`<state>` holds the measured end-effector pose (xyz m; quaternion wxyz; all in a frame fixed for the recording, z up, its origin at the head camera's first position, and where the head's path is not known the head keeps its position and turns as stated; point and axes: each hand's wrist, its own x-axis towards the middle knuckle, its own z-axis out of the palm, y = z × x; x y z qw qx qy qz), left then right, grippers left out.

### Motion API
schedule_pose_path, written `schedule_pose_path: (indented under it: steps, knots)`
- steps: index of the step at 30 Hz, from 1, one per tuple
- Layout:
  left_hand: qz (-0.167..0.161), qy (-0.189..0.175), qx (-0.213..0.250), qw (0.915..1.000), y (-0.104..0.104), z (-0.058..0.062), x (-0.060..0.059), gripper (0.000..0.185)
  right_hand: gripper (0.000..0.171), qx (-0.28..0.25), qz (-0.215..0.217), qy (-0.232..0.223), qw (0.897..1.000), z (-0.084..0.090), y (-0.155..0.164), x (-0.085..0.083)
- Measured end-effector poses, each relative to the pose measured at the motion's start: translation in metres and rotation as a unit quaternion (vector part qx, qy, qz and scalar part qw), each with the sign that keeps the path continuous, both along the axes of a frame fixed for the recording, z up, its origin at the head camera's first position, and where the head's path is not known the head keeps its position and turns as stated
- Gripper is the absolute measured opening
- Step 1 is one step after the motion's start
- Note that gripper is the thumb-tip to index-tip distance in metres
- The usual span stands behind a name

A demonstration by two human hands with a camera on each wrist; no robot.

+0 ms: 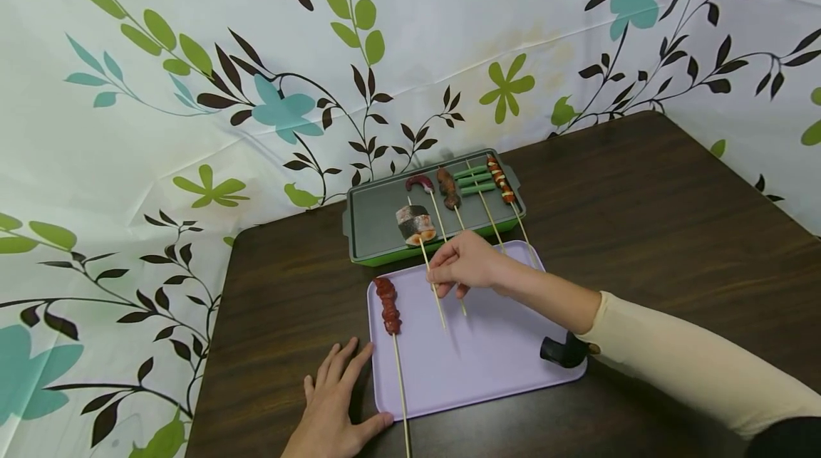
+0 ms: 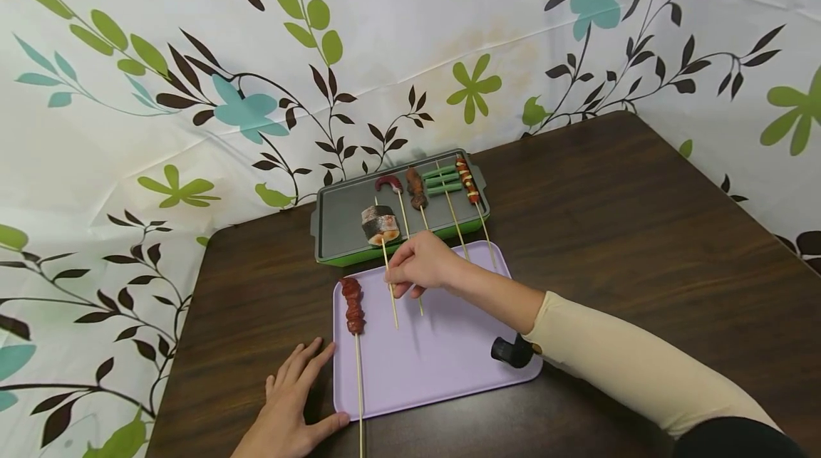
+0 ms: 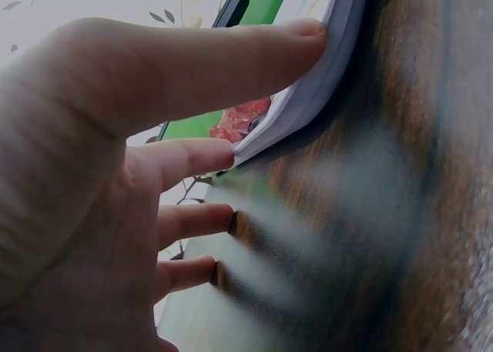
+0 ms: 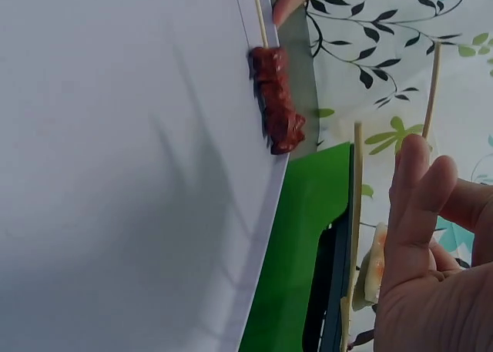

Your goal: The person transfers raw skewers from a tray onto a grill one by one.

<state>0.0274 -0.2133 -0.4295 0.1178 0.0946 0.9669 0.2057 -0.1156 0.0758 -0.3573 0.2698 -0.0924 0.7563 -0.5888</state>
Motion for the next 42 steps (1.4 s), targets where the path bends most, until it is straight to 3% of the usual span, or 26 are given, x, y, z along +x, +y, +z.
schedule_pose_path:
  steps: [14,26,30,36,42]
  knots:
    - [0.000,-0.001,0.001,1.0000,0.001,0.002,-0.002,0.098,0.017,0.026,0.002,-0.011,1.000,-0.005,-0.005,-0.026]
    - [0.005,-0.006,-0.001,1.0000,-0.001,0.001,-0.002,0.100,0.012,0.068,-0.009,0.016,0.998,-0.004,-0.014,-0.039]
    - [0.007,-0.009,-0.003,0.9999,-0.001,0.000,-0.001,0.100,0.012,0.095,-0.012,0.042,0.994,-0.006,-0.015,-0.038]
    - [0.007,-0.006,-0.001,1.0000,0.000,0.000,0.000,0.099,0.017,0.156,-0.004,0.105,0.982,-0.004,-0.018,-0.034]
    - [0.007,-0.004,0.000,1.0000,0.000,0.000,0.001,0.099,0.018,0.163,-0.009,0.114,0.980,-0.003,-0.018,-0.032]
